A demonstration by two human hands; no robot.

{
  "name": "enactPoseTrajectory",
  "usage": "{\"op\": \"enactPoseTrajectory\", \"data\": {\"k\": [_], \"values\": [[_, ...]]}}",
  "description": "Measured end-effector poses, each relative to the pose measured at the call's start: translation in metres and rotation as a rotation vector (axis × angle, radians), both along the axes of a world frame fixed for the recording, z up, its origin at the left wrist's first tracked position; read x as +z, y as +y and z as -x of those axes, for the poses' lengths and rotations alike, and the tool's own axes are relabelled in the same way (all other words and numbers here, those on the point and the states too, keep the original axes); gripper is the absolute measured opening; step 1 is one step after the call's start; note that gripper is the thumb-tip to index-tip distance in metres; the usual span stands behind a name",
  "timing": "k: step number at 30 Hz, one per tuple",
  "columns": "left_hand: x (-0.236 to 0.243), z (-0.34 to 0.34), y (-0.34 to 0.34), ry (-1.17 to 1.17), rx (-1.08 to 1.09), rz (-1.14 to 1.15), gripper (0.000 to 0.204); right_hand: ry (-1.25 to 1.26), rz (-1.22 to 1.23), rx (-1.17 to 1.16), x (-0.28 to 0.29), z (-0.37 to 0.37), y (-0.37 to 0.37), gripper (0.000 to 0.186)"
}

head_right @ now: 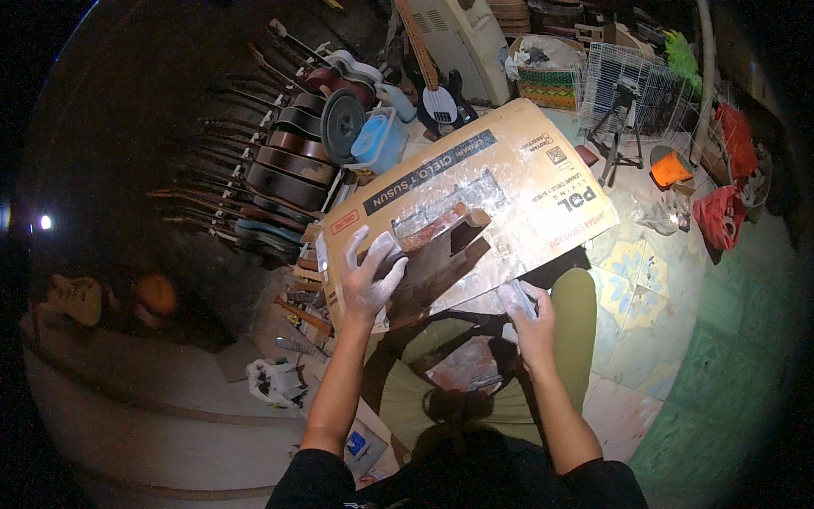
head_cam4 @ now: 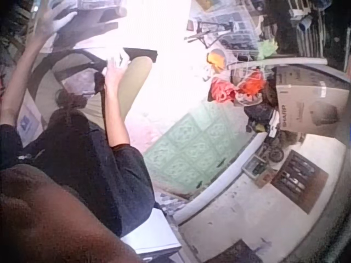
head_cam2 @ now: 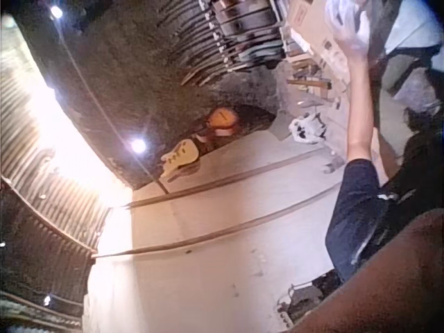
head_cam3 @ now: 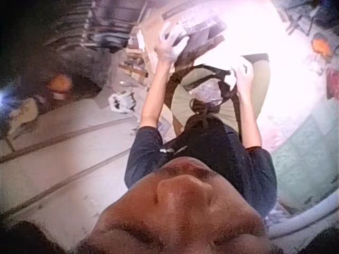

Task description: The person sands the surface and edges of a wooden guitar body using a piece of sandpaper while it is positioned on a cardboard box.

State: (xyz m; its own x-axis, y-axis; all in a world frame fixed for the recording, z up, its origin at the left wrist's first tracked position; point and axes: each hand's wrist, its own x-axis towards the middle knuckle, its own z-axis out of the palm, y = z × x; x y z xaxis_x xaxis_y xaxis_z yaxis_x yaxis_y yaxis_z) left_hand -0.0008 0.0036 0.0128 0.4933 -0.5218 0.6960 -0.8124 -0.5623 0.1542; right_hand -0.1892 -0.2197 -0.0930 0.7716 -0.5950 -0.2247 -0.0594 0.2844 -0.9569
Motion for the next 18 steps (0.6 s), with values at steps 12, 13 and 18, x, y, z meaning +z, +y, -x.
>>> {"op": "enactPoseTrajectory", "data": {"k": [12, 13, 18], "values": [[-0.006, 0.001, 0.007, 0.010, 0.022, -0.007, 0.047, 0.015, -0.076, 0.026, 0.014, -0.002, 0.007, 0.043], [-0.006, 0.002, 0.005, 0.007, 0.016, 0.010, 0.048, 0.020, -0.088, 0.029, 0.015, -0.003, 0.007, 0.043], [0.004, 0.014, -0.012, 0.125, 0.246, 0.017, 0.056, 0.021, -0.109, 0.030, 0.012, -0.003, 0.009, 0.042]]}}
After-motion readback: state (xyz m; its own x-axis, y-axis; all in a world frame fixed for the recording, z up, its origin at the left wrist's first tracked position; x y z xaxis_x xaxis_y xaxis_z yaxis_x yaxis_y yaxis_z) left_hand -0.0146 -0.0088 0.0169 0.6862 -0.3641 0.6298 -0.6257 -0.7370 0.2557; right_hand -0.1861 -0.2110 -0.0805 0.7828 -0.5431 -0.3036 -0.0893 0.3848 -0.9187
